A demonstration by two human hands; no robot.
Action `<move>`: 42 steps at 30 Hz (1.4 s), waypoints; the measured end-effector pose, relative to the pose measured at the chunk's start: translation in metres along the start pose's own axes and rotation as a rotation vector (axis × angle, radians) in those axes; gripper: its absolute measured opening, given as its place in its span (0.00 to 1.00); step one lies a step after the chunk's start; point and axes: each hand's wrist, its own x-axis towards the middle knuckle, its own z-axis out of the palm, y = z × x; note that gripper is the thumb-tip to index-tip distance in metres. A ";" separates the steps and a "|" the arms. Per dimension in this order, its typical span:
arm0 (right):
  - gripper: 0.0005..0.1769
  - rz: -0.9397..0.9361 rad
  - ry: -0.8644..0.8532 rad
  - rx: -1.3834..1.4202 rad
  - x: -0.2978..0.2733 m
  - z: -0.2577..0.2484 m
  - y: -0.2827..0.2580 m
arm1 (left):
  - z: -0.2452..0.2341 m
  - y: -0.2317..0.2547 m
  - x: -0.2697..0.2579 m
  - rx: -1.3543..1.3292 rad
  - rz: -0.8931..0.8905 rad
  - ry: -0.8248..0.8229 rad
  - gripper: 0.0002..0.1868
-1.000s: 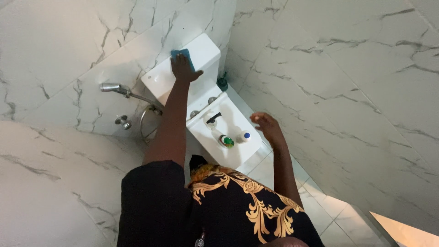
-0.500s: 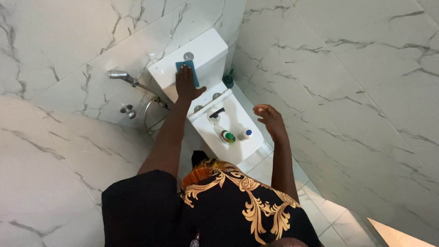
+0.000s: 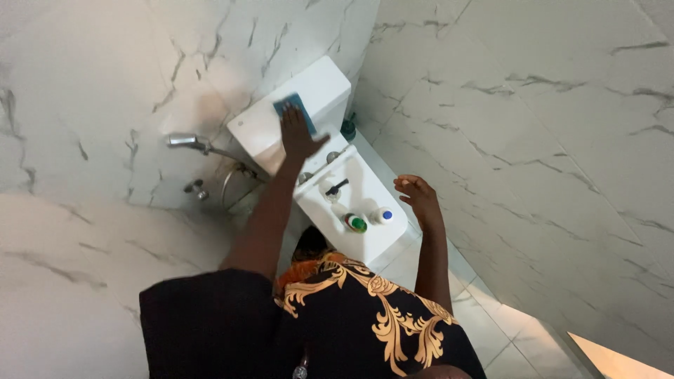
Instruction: Cleaning the exterior of a toilet and the surrounding wall tiles using a sponge and cleaning spray.
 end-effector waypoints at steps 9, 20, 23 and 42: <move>0.20 -0.052 0.038 -0.037 0.011 0.026 -0.041 | 0.013 0.022 0.023 -0.052 0.044 0.081 0.74; 0.19 0.011 0.137 0.078 0.000 0.015 -0.014 | 0.035 0.009 0.079 -0.010 0.076 -0.129 0.77; 0.19 -0.023 0.161 0.081 0.013 0.022 -0.023 | 0.026 0.015 0.068 -0.001 0.201 -0.022 0.75; 0.20 0.036 0.258 0.154 -0.010 0.017 0.001 | 0.038 0.067 0.167 0.213 0.227 -0.246 0.74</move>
